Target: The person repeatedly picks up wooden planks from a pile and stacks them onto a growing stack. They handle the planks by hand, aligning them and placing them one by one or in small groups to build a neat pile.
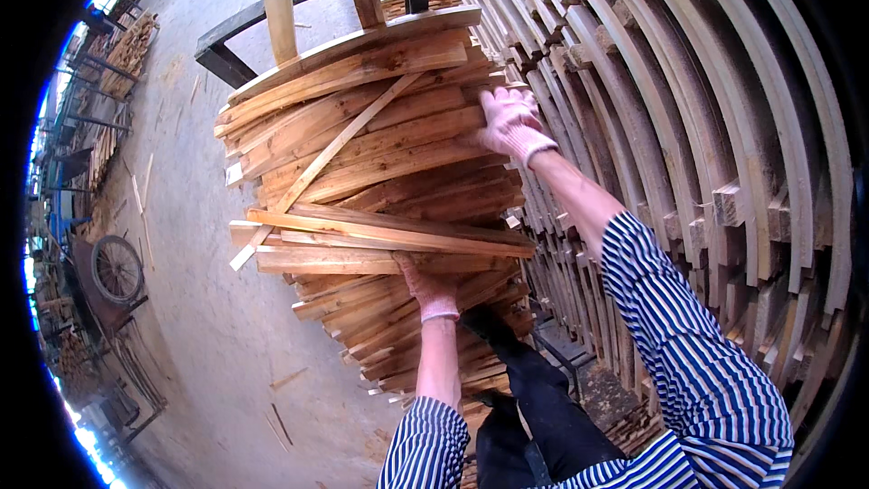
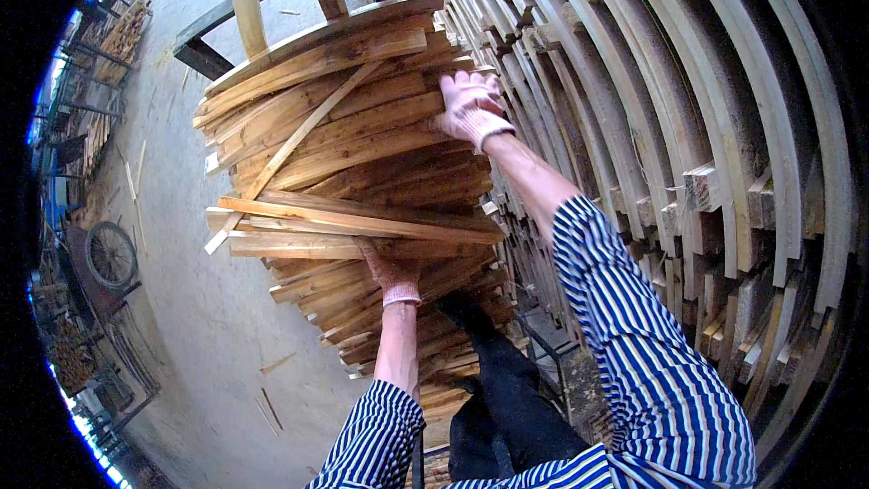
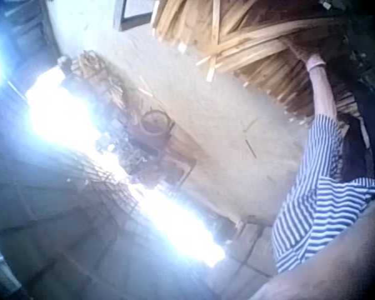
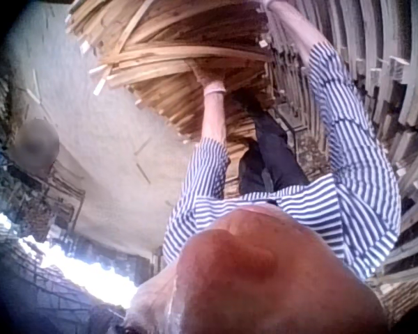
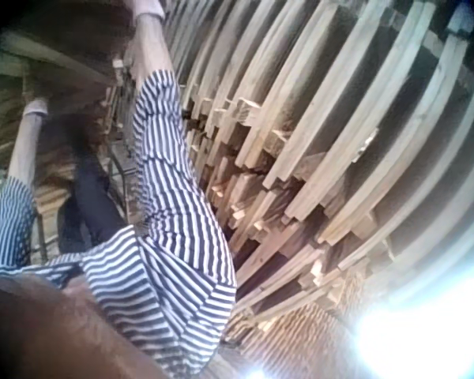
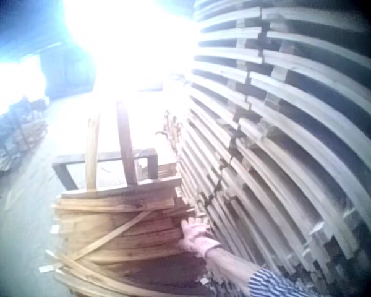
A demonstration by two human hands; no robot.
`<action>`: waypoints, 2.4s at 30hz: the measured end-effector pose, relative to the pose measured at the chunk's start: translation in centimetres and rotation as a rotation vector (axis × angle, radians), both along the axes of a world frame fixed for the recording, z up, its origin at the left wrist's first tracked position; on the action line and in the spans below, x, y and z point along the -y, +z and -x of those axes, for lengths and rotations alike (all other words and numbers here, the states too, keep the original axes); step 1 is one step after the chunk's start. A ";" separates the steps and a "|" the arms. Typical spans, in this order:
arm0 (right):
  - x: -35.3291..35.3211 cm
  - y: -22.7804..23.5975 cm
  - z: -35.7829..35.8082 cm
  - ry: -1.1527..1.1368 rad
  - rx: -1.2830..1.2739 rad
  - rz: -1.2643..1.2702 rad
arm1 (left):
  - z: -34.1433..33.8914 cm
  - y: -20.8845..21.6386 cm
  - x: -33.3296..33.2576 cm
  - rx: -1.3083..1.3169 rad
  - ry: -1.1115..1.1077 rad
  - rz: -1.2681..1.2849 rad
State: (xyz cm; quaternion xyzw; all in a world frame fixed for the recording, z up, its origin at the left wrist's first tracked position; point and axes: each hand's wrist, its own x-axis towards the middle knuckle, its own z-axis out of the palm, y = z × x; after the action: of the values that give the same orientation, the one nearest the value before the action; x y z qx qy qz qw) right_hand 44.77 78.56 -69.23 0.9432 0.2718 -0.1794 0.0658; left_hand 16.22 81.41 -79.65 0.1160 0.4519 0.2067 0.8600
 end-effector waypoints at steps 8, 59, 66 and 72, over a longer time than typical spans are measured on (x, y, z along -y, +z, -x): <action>6.1 2.4 12.4 0.224 -0.303 0.240 | -0.2 -2.7 0.9 0.217 0.108 0.131; -0.7 3.0 17.5 0.188 -0.675 -0.063 | 12.3 -8.2 0.7 0.166 -0.038 -0.241; 7.1 1.3 27.1 -0.311 -1.418 -0.622 | 22.0 -1.2 -0.6 0.080 -0.064 -0.019; 7.6 4.5 35.5 -0.360 -1.488 -0.776 | 25.7 9.5 -1.2 -0.102 0.009 -0.142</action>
State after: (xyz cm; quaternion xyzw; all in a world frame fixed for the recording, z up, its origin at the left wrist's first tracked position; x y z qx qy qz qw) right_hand 9.22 70.99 -64.76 0.5645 0.1326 -0.6535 -0.4865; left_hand -9.51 82.65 -70.10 0.1848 0.4798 0.2359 0.8246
